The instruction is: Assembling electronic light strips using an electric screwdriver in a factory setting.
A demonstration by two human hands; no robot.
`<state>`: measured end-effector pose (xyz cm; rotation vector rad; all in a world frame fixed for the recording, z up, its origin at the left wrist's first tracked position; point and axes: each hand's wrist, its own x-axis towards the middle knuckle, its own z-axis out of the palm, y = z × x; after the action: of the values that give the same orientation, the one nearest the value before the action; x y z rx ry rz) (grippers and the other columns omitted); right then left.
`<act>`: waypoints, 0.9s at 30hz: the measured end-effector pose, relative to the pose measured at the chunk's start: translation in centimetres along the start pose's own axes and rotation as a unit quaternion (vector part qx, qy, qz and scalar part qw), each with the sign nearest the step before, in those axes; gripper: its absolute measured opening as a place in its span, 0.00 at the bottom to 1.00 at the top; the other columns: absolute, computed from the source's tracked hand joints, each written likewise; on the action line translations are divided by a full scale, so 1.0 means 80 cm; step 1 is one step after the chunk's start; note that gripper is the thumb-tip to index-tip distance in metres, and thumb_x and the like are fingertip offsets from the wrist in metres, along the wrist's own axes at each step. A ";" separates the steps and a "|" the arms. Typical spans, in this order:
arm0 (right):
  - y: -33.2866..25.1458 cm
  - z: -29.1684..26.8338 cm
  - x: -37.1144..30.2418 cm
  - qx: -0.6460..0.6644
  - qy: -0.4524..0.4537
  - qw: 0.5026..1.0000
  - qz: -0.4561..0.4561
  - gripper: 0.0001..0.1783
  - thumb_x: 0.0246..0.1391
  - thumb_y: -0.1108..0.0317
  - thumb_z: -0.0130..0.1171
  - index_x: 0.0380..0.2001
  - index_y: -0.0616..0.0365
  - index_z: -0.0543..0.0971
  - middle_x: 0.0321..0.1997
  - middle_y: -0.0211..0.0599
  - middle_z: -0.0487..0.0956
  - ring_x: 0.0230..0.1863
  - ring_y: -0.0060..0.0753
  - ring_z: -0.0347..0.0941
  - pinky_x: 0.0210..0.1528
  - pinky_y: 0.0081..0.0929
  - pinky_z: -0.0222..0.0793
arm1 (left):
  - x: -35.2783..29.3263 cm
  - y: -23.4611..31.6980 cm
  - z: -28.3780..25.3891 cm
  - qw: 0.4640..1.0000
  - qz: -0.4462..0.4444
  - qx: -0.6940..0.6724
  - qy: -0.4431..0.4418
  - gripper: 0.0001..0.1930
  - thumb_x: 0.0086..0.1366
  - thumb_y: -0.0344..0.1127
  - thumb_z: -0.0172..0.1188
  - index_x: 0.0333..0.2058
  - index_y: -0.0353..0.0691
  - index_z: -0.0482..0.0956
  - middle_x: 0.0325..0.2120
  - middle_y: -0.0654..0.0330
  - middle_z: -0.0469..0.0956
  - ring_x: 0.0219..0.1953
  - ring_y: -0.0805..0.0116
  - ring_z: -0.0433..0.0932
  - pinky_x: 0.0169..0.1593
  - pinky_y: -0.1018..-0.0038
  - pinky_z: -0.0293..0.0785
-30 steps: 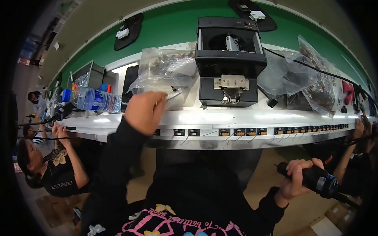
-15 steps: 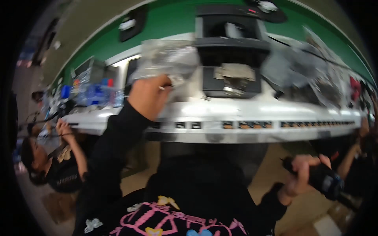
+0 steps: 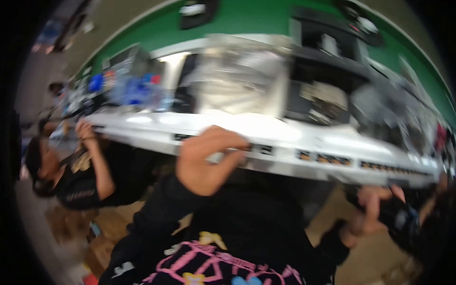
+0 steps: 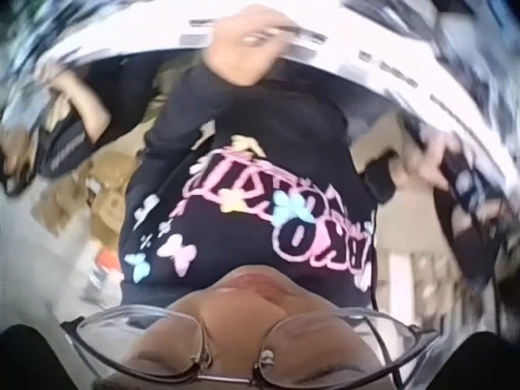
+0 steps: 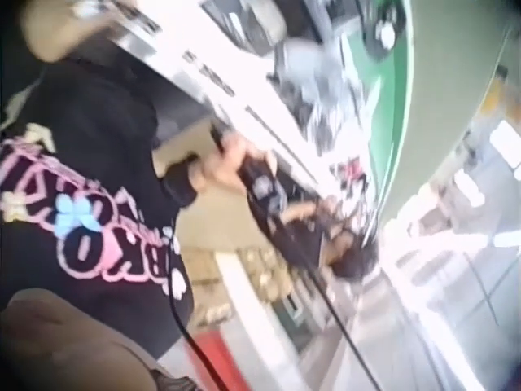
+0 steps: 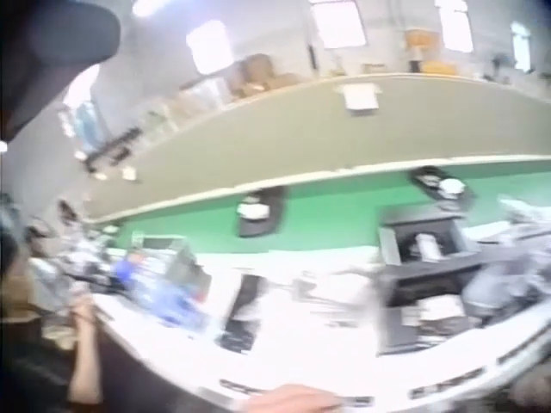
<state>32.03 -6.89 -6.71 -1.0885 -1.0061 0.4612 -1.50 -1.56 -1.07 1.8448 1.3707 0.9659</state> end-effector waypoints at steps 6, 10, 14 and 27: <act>-0.022 0.020 -0.004 0.032 -0.030 0.999 0.009 0.26 0.54 0.78 0.57 0.57 0.65 0.64 0.24 0.34 0.68 0.21 0.26 0.62 0.28 0.30 0.66 | -0.001 0.001 0.034 0.996 0.065 0.058 0.004 0.10 0.50 0.17 0.69 0.34 0.31 0.84 0.32 0.54 0.83 0.34 0.58 0.82 0.36 0.71 0.78; -0.025 0.010 -0.005 0.024 -0.022 0.999 0.026 0.26 0.54 0.78 0.57 0.57 0.64 0.64 0.23 0.33 0.67 0.21 0.25 0.61 0.29 0.30 0.65 | 0.005 -0.001 0.063 0.989 0.130 0.071 0.000 0.10 0.49 0.16 0.68 0.33 0.30 0.84 0.31 0.54 0.81 0.33 0.57 0.81 0.35 0.71 0.77; -0.024 0.002 -0.004 0.025 -0.024 0.999 0.018 0.26 0.55 0.77 0.56 0.58 0.64 0.64 0.23 0.33 0.67 0.21 0.25 0.60 0.28 0.29 0.64 | 0.008 -0.002 0.076 0.979 0.173 0.106 -0.005 0.13 0.47 0.15 0.66 0.34 0.31 0.83 0.32 0.55 0.80 0.32 0.58 0.80 0.35 0.70 0.77; -0.022 0.007 -0.004 0.051 -0.013 0.998 0.024 0.29 0.52 0.80 0.57 0.57 0.67 0.63 0.21 0.37 0.71 0.18 0.27 0.64 0.27 0.30 0.69 | 0.012 -0.010 0.074 0.976 0.159 0.146 0.003 0.12 0.47 0.14 0.67 0.32 0.32 0.83 0.32 0.57 0.79 0.34 0.60 0.77 0.36 0.69 0.75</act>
<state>31.15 -7.61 -5.20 -1.0185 -0.9694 0.5614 3.30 -0.82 -4.71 2.3377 1.2987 0.9650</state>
